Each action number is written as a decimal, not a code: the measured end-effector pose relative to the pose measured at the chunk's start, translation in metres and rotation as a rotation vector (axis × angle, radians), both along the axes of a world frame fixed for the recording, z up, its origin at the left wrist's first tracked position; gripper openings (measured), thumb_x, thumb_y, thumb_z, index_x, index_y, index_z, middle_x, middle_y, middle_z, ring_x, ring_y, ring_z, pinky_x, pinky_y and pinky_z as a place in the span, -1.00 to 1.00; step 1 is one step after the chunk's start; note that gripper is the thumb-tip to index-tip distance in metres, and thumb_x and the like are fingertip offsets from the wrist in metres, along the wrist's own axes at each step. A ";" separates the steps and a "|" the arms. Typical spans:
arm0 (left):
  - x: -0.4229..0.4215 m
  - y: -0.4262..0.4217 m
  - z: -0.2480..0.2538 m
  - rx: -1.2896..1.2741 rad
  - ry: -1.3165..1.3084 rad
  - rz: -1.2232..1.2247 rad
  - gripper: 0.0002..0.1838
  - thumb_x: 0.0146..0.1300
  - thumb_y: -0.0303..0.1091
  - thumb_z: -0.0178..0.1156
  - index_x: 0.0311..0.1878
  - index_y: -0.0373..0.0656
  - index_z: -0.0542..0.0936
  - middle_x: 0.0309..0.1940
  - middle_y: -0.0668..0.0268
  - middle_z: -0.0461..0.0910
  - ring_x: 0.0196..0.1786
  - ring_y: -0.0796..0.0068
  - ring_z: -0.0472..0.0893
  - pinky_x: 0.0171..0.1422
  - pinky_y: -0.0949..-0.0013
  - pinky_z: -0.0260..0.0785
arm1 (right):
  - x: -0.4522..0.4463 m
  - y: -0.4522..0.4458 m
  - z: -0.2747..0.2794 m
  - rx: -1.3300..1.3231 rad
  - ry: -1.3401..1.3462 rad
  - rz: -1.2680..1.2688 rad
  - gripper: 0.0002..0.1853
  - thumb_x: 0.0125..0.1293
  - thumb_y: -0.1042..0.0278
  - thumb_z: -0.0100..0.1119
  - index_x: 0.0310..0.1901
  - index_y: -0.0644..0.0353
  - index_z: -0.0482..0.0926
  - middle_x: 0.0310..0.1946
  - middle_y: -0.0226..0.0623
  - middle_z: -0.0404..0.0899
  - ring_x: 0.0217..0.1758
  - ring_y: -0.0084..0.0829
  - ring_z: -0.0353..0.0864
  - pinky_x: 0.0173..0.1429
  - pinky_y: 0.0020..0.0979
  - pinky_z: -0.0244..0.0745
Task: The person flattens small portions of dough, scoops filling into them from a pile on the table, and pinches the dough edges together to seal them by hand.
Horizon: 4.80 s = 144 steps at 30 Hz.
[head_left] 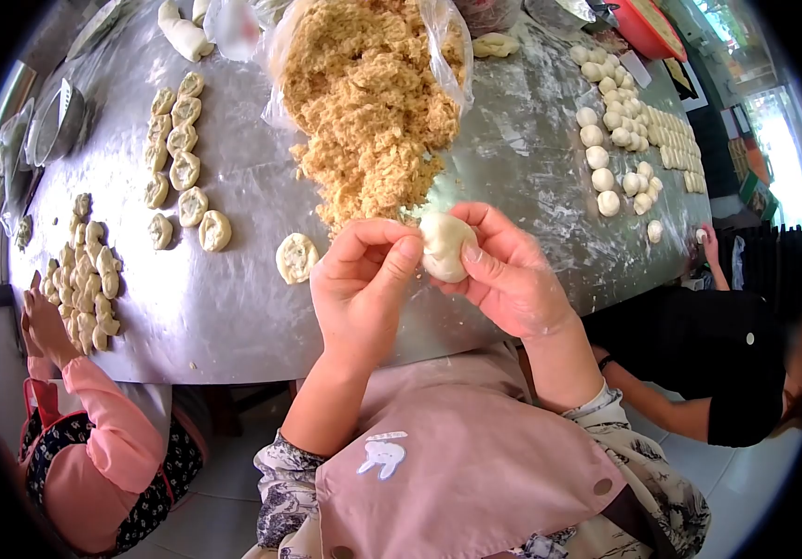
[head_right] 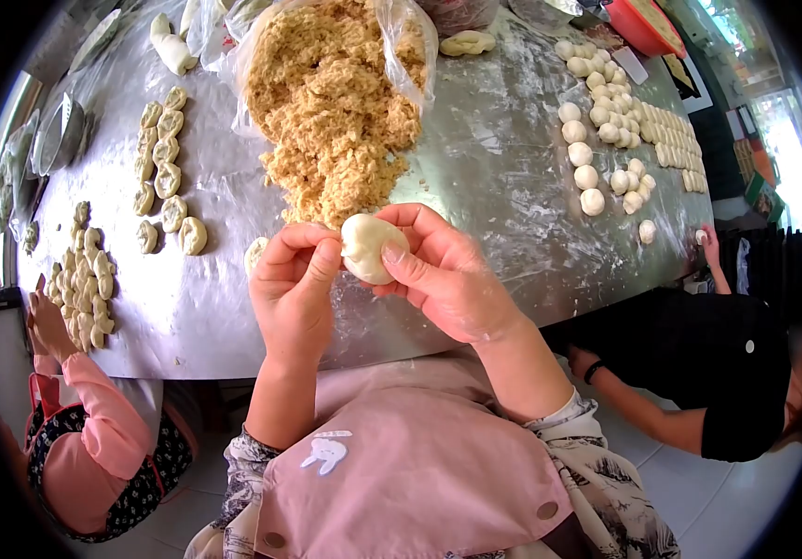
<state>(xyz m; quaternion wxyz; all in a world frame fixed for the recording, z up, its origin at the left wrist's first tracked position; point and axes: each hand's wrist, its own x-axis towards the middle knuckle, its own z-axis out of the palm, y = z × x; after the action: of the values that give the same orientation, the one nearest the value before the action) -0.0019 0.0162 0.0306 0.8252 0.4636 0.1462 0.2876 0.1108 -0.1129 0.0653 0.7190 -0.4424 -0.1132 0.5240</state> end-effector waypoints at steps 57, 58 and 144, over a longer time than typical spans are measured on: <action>0.115 -0.055 -0.018 -0.149 0.263 -0.200 -0.69 0.47 -0.21 0.00 0.14 -0.18 0.42 0.06 0.23 0.53 0.07 0.35 0.55 0.14 0.30 0.39 | 0.402 -0.317 -0.093 -0.547 -0.340 -1.133 -0.70 0.31 0.42 0.22 0.03 0.30 0.46 -0.20 -0.26 0.57 -0.30 -0.49 0.53 -0.23 -0.50 0.48; 0.107 -0.048 -0.021 -0.144 0.300 -0.178 -0.69 0.47 -0.22 -0.01 0.16 -0.16 0.41 0.06 0.24 0.53 0.08 0.37 0.55 0.14 0.31 0.39 | 0.427 -0.323 -0.093 -0.631 -0.336 -1.152 -0.69 0.30 0.42 0.22 0.04 0.30 0.46 -0.18 -0.26 0.57 -0.28 -0.48 0.54 -0.23 -0.50 0.48; 0.092 -0.059 -0.034 -0.178 0.554 -0.226 -0.75 0.48 -0.25 -0.04 0.10 -0.13 0.43 -0.01 0.33 0.53 0.01 0.50 0.53 0.10 0.44 0.31 | 0.474 -0.275 -0.089 -1.854 -1.802 -0.073 -0.69 0.26 0.28 0.09 0.03 -0.15 0.66 -0.16 -0.22 0.67 -0.02 -0.10 0.60 0.07 -0.18 0.52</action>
<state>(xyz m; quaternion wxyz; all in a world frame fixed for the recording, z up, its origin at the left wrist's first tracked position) 0.0900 -0.0430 -0.0033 0.8180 0.4636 0.3379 0.0428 0.5845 -0.3884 -0.0242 -0.1696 -0.9710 -0.1395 -0.0942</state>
